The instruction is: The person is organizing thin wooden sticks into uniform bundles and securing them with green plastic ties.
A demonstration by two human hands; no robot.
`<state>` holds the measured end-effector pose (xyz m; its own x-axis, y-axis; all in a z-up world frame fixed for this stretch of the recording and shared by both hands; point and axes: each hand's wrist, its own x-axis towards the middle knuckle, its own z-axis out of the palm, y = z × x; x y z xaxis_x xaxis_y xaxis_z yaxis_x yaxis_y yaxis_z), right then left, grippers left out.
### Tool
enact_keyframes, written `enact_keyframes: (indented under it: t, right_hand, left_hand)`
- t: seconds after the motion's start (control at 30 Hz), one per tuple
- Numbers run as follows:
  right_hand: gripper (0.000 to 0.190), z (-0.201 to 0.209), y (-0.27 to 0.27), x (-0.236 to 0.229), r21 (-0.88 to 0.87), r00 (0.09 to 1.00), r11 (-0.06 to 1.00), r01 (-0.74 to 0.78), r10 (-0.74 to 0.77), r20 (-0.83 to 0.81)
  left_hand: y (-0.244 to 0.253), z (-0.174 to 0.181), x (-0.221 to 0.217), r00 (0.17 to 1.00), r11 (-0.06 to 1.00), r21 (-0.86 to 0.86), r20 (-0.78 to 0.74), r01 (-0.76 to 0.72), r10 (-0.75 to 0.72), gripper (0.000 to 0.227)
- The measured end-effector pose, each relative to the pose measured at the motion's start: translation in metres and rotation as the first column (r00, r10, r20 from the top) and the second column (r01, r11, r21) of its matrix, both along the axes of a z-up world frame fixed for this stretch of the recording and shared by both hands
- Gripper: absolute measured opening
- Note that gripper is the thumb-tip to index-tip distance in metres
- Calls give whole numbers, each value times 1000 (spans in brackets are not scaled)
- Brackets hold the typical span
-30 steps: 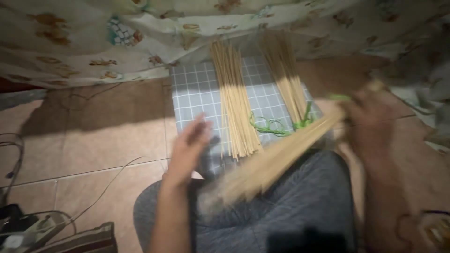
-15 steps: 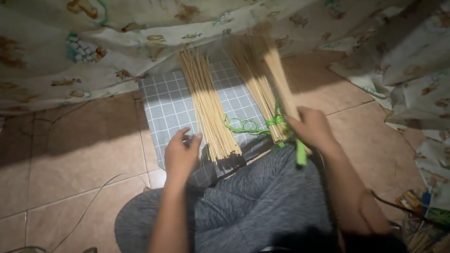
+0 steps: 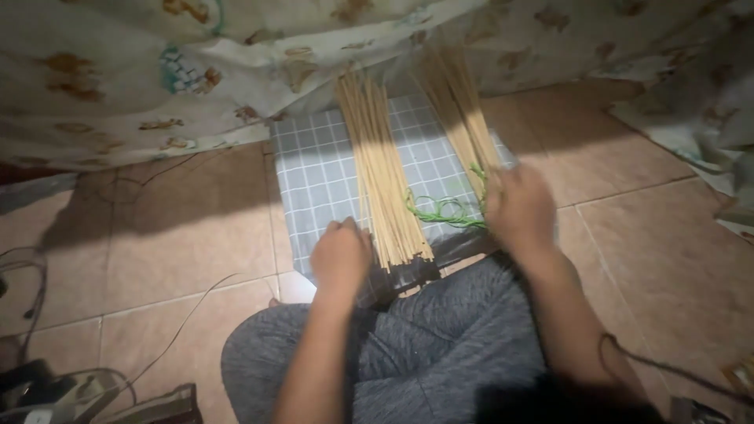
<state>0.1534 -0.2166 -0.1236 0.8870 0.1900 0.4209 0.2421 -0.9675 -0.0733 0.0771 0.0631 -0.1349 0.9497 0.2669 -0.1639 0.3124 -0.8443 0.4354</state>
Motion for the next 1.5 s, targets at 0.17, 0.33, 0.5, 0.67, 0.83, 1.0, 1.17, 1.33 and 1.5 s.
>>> enact_keyframes:
  t: [0.17, 0.33, 0.5, 0.67, 0.83, 1.0, 1.17, 1.33, 1.5]
  right_hand:
    - [28, -9, 64, -18, 47, 915, 940, -339, 341, -217]
    - [15, -57, 65, 5, 209, 898, 940, -269, 323, -297]
    - [8, -69, 61, 7, -18, 998, 999, -41, 42, 43]
    - [18, -35, 76, -12, 115, 989, 993, -9, 26, -148]
    - [55, 21, 100, -29, 48, 687, 994, 99, -34, -726]
    - [73, 14, 99, -30, 155, 494, 985, 80, 97, -864]
    - [65, 16, 102, -38, 410, 405, 859, 306, 272, -873]
    - [61, 4, 101, -42, 547, 396, 711, 443, 392, -830]
    - [61, -1, 104, -41, 617, 418, 561, 551, 455, -787]
  left_hand:
    - [-11, 11, -7, 999, 999, 0, 25, 32, -32, 32]
    - [-14, 13, -7, 997, 998, -1, 40, 64, -64, 32]
    - [-22, 29, -9, 997, 997, -62, 58, 56, -52, 38]
    - [-20, 14, -6, 998, 999, -1, 54, 32, -32, 35]
    - [-17, 5, -3, 999, 999, 32, 13, 35, -36, 35]
    - [-22, 3, 4, 997, 990, -124, -28, 64, -67, 42]
    - [-24, 26, 3, 996, 938, -345, -73, 26, -54, 45]
    - [-24, 34, 3, 996, 844, -536, -87, -25, -26, 45]
    - [-27, 32, 0, 993, 785, -618, -109, -37, -38, 42]
